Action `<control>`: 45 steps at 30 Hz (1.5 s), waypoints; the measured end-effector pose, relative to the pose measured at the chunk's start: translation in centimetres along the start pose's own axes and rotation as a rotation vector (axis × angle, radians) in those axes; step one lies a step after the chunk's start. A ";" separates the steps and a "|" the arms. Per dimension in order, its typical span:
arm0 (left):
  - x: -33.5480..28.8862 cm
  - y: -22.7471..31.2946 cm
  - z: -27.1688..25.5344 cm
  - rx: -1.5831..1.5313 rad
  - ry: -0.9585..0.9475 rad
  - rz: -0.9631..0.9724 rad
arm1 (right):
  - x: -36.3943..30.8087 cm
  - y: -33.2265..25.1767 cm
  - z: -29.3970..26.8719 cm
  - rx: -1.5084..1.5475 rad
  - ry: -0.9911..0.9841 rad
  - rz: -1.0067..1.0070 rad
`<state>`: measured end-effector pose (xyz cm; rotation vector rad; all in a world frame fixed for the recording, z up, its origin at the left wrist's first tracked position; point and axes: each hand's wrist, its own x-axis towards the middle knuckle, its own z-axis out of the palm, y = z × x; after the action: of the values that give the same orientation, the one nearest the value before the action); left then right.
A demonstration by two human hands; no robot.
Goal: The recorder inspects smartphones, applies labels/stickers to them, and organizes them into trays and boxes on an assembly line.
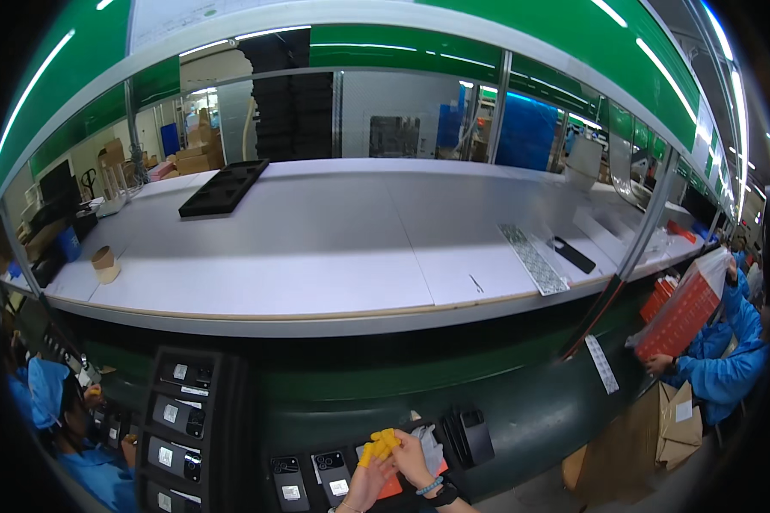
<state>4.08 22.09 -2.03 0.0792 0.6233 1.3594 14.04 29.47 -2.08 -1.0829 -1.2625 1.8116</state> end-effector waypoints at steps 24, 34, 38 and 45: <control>8.1 12.7 14.9 0.523 0.161 1.025 | 13.6 -22.6 3.8 -1.400 -0.080 -1.257; 12.7 20.2 14.4 0.507 0.254 0.990 | 26.1 -24.4 3.2 -1.397 -0.059 -1.083; 12.4 22.3 13.8 0.545 0.159 0.934 | 27.0 -24.9 3.5 -1.318 0.042 -0.898; 12.3 24.1 13.4 0.396 0.068 0.730 | 27.8 -25.0 3.5 -1.060 -0.163 -0.965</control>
<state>-10.13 43.12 14.37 0.6318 0.9688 1.9209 0.47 59.83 15.25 -0.5479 -2.3871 0.4457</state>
